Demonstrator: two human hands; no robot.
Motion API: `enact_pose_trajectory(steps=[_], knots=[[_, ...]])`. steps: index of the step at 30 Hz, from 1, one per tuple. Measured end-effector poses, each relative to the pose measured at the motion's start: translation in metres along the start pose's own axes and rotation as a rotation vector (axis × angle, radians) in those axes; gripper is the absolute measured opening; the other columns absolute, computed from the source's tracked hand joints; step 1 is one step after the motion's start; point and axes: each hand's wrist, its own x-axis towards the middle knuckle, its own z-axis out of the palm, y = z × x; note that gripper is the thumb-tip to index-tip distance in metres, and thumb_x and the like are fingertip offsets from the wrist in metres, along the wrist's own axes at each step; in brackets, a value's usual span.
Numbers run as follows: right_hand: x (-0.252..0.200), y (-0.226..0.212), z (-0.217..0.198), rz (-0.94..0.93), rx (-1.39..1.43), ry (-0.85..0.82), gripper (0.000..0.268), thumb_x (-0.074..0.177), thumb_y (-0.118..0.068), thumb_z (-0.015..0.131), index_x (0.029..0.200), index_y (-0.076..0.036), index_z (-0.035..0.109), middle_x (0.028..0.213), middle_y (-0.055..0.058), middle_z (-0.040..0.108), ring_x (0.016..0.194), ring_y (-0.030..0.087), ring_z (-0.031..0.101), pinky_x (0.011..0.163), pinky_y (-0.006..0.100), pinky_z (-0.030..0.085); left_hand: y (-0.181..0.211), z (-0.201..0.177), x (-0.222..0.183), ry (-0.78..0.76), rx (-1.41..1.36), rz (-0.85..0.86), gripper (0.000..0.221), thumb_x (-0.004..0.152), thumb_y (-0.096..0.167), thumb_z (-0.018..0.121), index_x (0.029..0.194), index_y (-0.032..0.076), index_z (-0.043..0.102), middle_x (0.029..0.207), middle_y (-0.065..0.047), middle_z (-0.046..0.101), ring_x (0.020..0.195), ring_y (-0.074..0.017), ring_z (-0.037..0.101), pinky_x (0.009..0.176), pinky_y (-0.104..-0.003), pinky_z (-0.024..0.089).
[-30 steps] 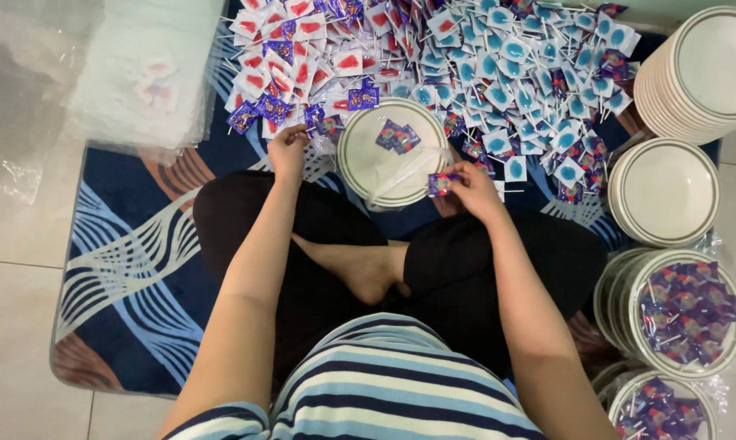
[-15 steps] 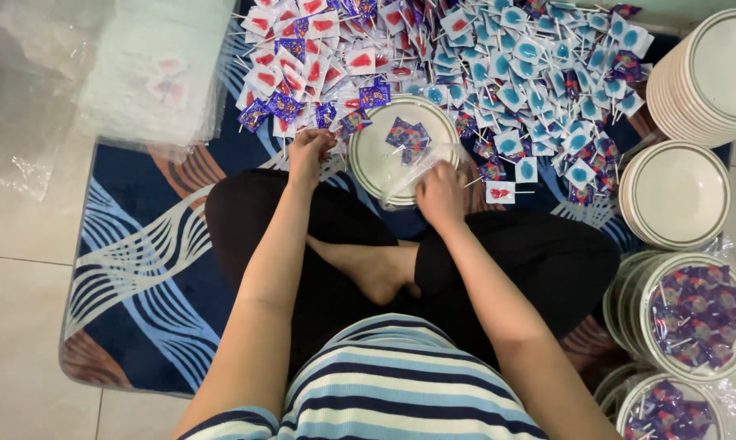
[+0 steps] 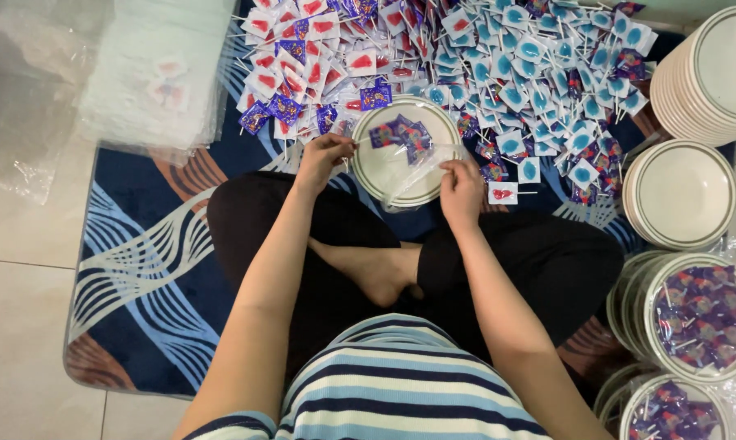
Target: Arranging small packets on plates and placing the plates into plastic bags for packaging
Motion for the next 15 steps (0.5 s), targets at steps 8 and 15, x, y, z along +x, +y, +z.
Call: enact_pose_trajectory(steps=[8, 15], knots=[[-0.007, -0.02, -0.009, 0.463, 0.821, -0.229, 0.036, 0.095, -0.004, 0.072, 0.121, -0.009, 0.047, 0.111, 0.01, 0.067, 0.079, 0.011, 0.072, 0.066, 0.018, 0.058, 0.026, 0.045, -0.03, -0.344, 0.22, 0.023, 0.023, 0.071, 0.008, 0.085, 0.092, 0.003, 0.079, 0.072, -0.01, 0.073, 0.067, -0.014, 0.071, 0.057, -0.017, 0.043], [-0.001, 0.005, -0.039, 0.619, 0.591, -0.211, 0.029, 0.087, -0.012, 0.077, 0.11, -0.011, 0.06, 0.095, 0.006, 0.069, 0.071, 0.008, 0.061, 0.057, 0.018, 0.05, 0.006, 0.039, -0.018, -0.387, 0.396, 0.001, 0.022, 0.077, 0.016, 0.083, 0.098, 0.012, 0.078, 0.074, -0.005, 0.075, 0.071, -0.0086, 0.07, 0.06, -0.018, 0.044]])
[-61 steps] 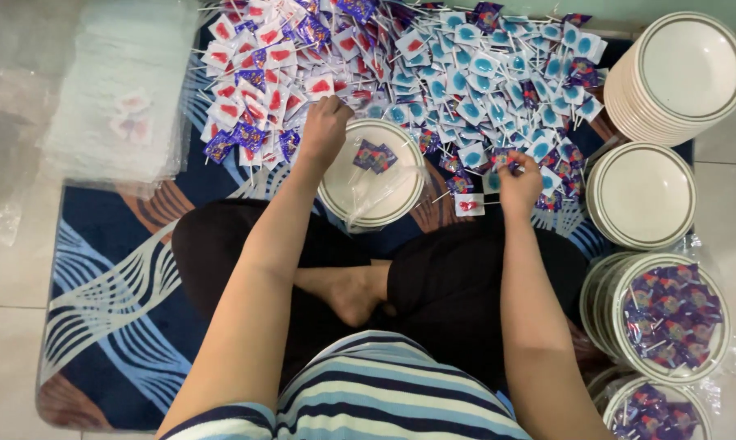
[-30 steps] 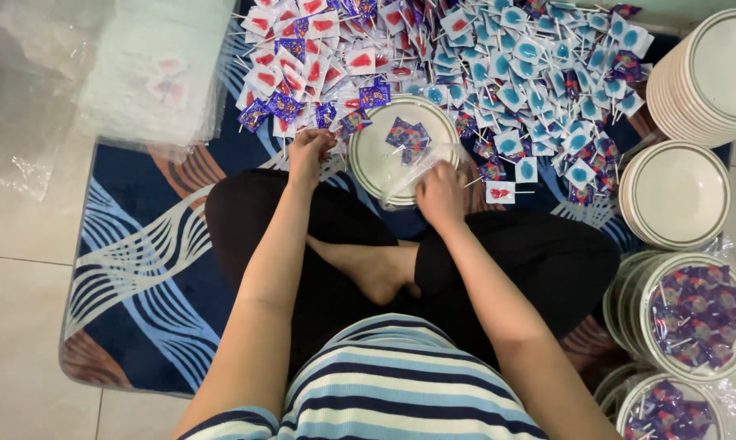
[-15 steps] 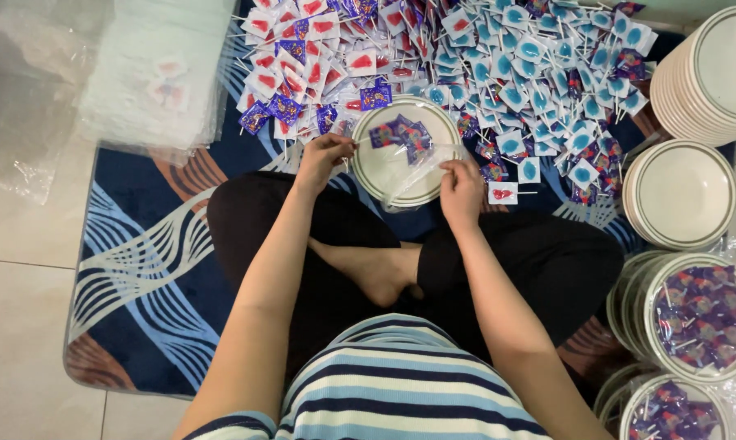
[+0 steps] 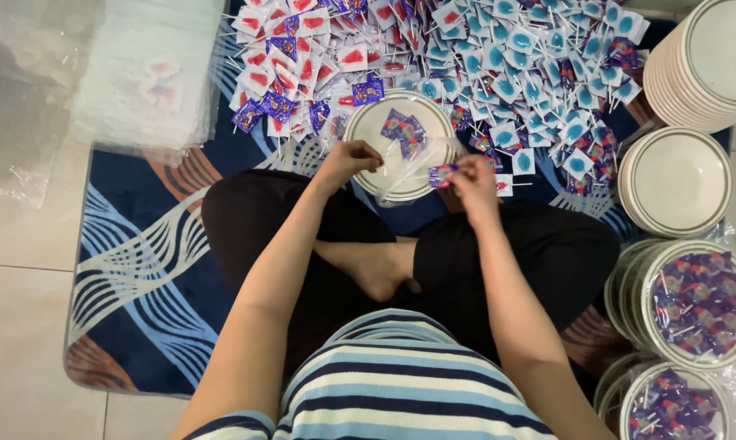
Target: Arranging small packets on plates and placing the plates into plastic bags for packaging
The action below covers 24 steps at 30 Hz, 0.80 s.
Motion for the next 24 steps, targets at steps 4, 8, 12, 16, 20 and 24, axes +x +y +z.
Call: enact_pose_trajectory(steps=[4, 8, 12, 16, 20, 24], knots=[[0.019, 0.034, -0.021, 0.101, -0.375, 0.16, 0.033, 0.079, -0.029, 0.083, 0.104, -0.023, 0.062, 0.088, -0.003, 0.075, 0.081, 0.019, 0.073, 0.071, 0.032, 0.055, -0.043, -0.025, 0.017, 0.153, 0.055, 0.02, 0.022, 0.077, 0.018, 0.082, 0.099, 0.014, 0.079, 0.077, -0.004, 0.076, 0.073, -0.01, 0.072, 0.063, -0.019, 0.046], [0.011, 0.009, 0.012, -0.136, -0.569, 0.005, 0.023, 0.086, -0.024, 0.08, 0.105, -0.021, 0.068, 0.098, 0.005, 0.077, 0.097, 0.029, 0.073, 0.086, 0.041, 0.055, -0.044, -0.037, 0.029, 0.316, 0.073, 0.029, 0.021, 0.077, 0.017, 0.08, 0.098, 0.017, 0.077, 0.082, -0.003, 0.076, 0.074, -0.0102, 0.074, 0.067, -0.021, 0.05], [0.014, 0.011, 0.034, -0.443, -0.931, -0.046, 0.027, 0.086, -0.014, 0.073, 0.113, -0.014, 0.066, 0.117, 0.01, 0.066, 0.112, 0.033, 0.062, 0.098, 0.044, 0.051, -0.034, -0.037, 0.046, 0.373, 0.152, 0.055, 0.022, 0.081, 0.016, 0.076, 0.103, 0.016, 0.076, 0.094, -0.003, 0.077, 0.084, -0.0118, 0.077, 0.078, -0.025, 0.055], [0.007, 0.006, 0.044, -0.576, -0.989, -0.001, 0.02, 0.085, -0.017, 0.075, 0.102, -0.007, 0.076, 0.128, 0.021, 0.058, 0.119, 0.046, 0.056, 0.096, 0.05, 0.051, -0.015, -0.026, 0.078, 0.355, 0.436, 0.109, 0.02, 0.086, 0.022, 0.072, 0.105, 0.018, 0.077, 0.1, -0.006, 0.075, 0.091, -0.023, 0.074, 0.081, -0.038, 0.056], [0.002, -0.006, 0.045, -0.521, -1.221, -0.032, 0.03, 0.089, -0.041, 0.069, 0.102, -0.015, 0.077, 0.119, 0.013, 0.057, 0.114, 0.04, 0.052, 0.089, 0.048, 0.046, -0.009, -0.007, 0.12, 0.328, 0.783, 0.262, 0.033, 0.084, 0.019, 0.071, 0.116, 0.013, 0.068, 0.11, -0.012, 0.071, 0.108, -0.0379, 0.066, 0.089, -0.051, 0.055], [0.012, -0.005, 0.043, -0.514, -1.311, -0.09, 0.042, 0.091, -0.048, 0.067, 0.108, -0.01, 0.076, 0.121, 0.015, 0.058, 0.117, 0.043, 0.05, 0.093, 0.05, 0.043, -0.001, 0.02, 0.156, 0.177, 1.187, 0.195, 0.036, 0.09, 0.019, 0.061, 0.125, 0.022, 0.065, 0.13, -0.003, 0.061, 0.126, -0.0296, 0.052, 0.097, -0.052, 0.05]])
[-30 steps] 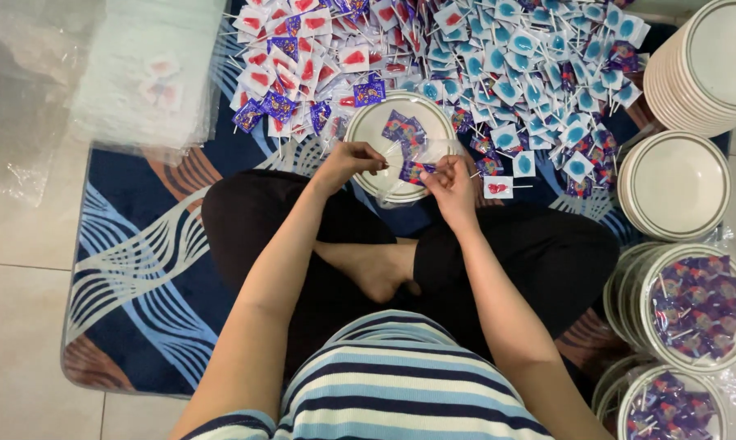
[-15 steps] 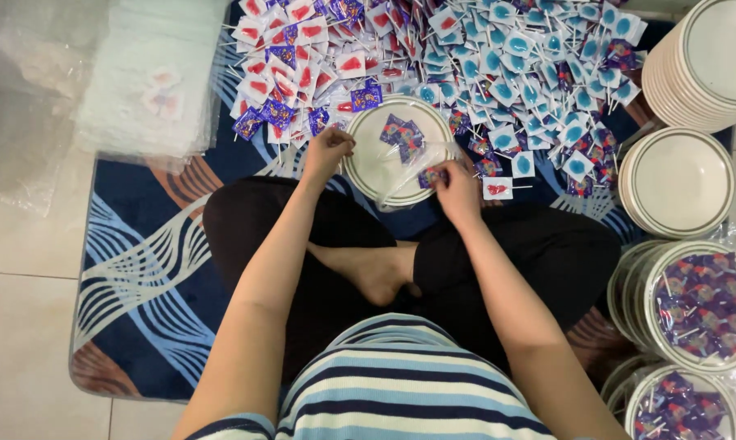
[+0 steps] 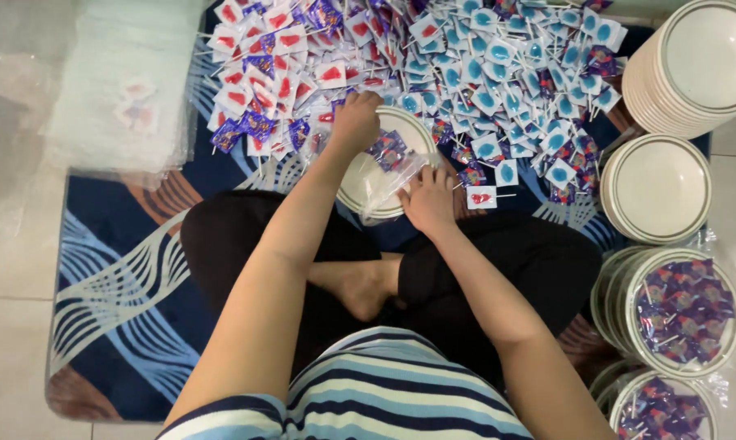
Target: Arranging small packets on plates and placing the plates into plastic bags for packaging
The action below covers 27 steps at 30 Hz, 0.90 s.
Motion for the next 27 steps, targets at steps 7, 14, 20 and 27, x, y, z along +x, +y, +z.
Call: enact_pose_trajectory(steps=[7, 14, 20, 27], knots=[[-0.007, 0.031, 0.001, 0.18, 0.481, -0.012, 0.053, 0.091, -0.04, 0.073, 0.129, -0.004, 0.064, 0.132, 0.021, 0.053, 0.12, 0.046, 0.056, 0.097, 0.053, 0.05, -0.019, 0.067, 0.065, -0.036, 0.21, 0.047, 0.037, 0.09, 0.027, 0.057, 0.123, 0.017, 0.069, 0.126, -0.005, 0.064, 0.124, -0.0273, 0.05, 0.088, -0.051, 0.051], [-0.021, 0.104, -0.047, 0.473, 0.743, -0.019, 0.024, 0.096, -0.035, 0.071, 0.117, -0.024, 0.076, 0.106, 0.01, 0.066, 0.101, 0.036, 0.068, 0.088, 0.045, 0.054, -0.025, 0.075, 0.072, 0.003, 0.256, 0.086, 0.035, 0.083, 0.024, 0.061, 0.114, 0.016, 0.074, 0.125, -0.002, 0.059, 0.12, -0.0278, 0.046, 0.084, -0.047, 0.049], [-0.023, 0.144, -0.024, 0.577, 0.679, -0.107, 0.03, 0.095, -0.043, 0.071, 0.12, -0.028, 0.076, 0.11, 0.009, 0.07, 0.104, 0.034, 0.07, 0.092, 0.044, 0.055, -0.018, 0.047, 0.05, 0.045, 0.247, 0.116, 0.034, 0.082, 0.022, 0.064, 0.113, 0.02, 0.075, 0.122, 0.001, 0.061, 0.115, -0.0269, 0.05, 0.083, -0.046, 0.051], [-0.014, 0.126, -0.026, 0.561, 0.723, -0.118, 0.031, 0.093, -0.037, 0.072, 0.119, -0.021, 0.076, 0.107, 0.014, 0.069, 0.106, 0.038, 0.068, 0.096, 0.047, 0.053, -0.044, 0.067, 0.067, -0.055, -0.024, 0.053, 0.019, 0.088, 0.023, 0.062, 0.099, 0.022, 0.078, 0.108, 0.0, 0.067, 0.114, -0.0302, 0.057, 0.085, -0.05, 0.055]])
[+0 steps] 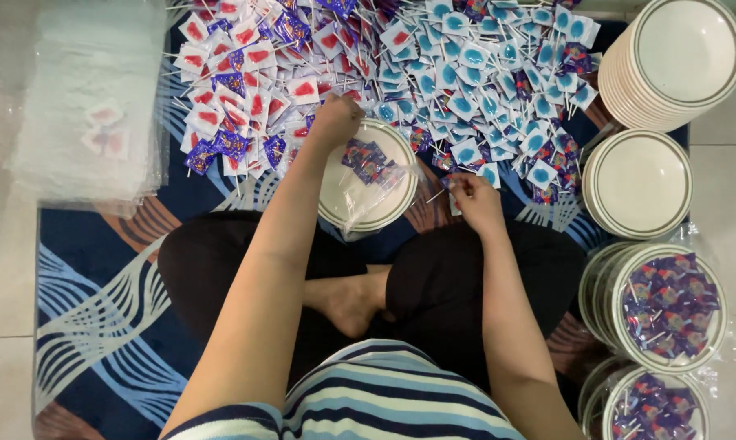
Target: Arranging small packets on plates and placing the plates into plastic bags for packaging
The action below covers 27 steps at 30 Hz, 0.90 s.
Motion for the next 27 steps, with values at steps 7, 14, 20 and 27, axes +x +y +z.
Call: enact_pose_trajectory(steps=[7, 14, 20, 27], knots=[[-0.001, 0.001, 0.005, 0.022, -0.03, -0.026, 0.031, 0.092, -0.039, 0.072, 0.119, -0.024, 0.076, 0.104, 0.011, 0.069, 0.105, 0.035, 0.069, 0.095, 0.045, 0.053, -0.005, 0.007, 0.009, -0.062, -0.404, -0.18, 0.021, 0.094, 0.023, 0.053, 0.114, 0.02, 0.058, 0.104, -0.004, 0.072, 0.104, -0.0343, 0.071, 0.086, -0.047, 0.058], [0.002, 0.006, 0.008, -0.017, -0.059, -0.045, 0.032, 0.093, -0.038, 0.071, 0.12, -0.022, 0.075, 0.102, 0.012, 0.069, 0.105, 0.037, 0.067, 0.095, 0.047, 0.053, 0.049, -0.031, -0.017, -0.046, 0.045, -0.085, 0.023, 0.089, 0.022, 0.065, 0.107, 0.015, 0.078, 0.136, -0.005, 0.049, 0.118, -0.0365, 0.056, 0.091, -0.052, 0.057], [0.002, 0.007, 0.008, -0.01, -0.102, -0.034, 0.031, 0.092, -0.037, 0.069, 0.119, -0.022, 0.076, 0.106, 0.012, 0.067, 0.106, 0.039, 0.067, 0.096, 0.048, 0.052, 0.05, -0.026, -0.015, -0.047, 0.2, -0.098, 0.028, 0.087, 0.026, 0.066, 0.11, 0.014, 0.078, 0.139, -0.001, 0.046, 0.119, -0.0326, 0.048, 0.091, -0.047, 0.051], [0.026, 0.039, 0.014, -0.17, -0.122, 0.117, 0.034, 0.089, -0.022, 0.07, 0.121, -0.012, 0.074, 0.136, 0.015, 0.05, 0.132, 0.035, 0.048, 0.115, 0.043, 0.034, 0.062, -0.081, -0.03, -0.052, 0.062, -0.098, 0.046, 0.093, 0.025, 0.061, 0.134, 0.004, 0.061, 0.144, -0.012, 0.049, 0.127, -0.0338, 0.04, 0.104, -0.056, 0.043]])
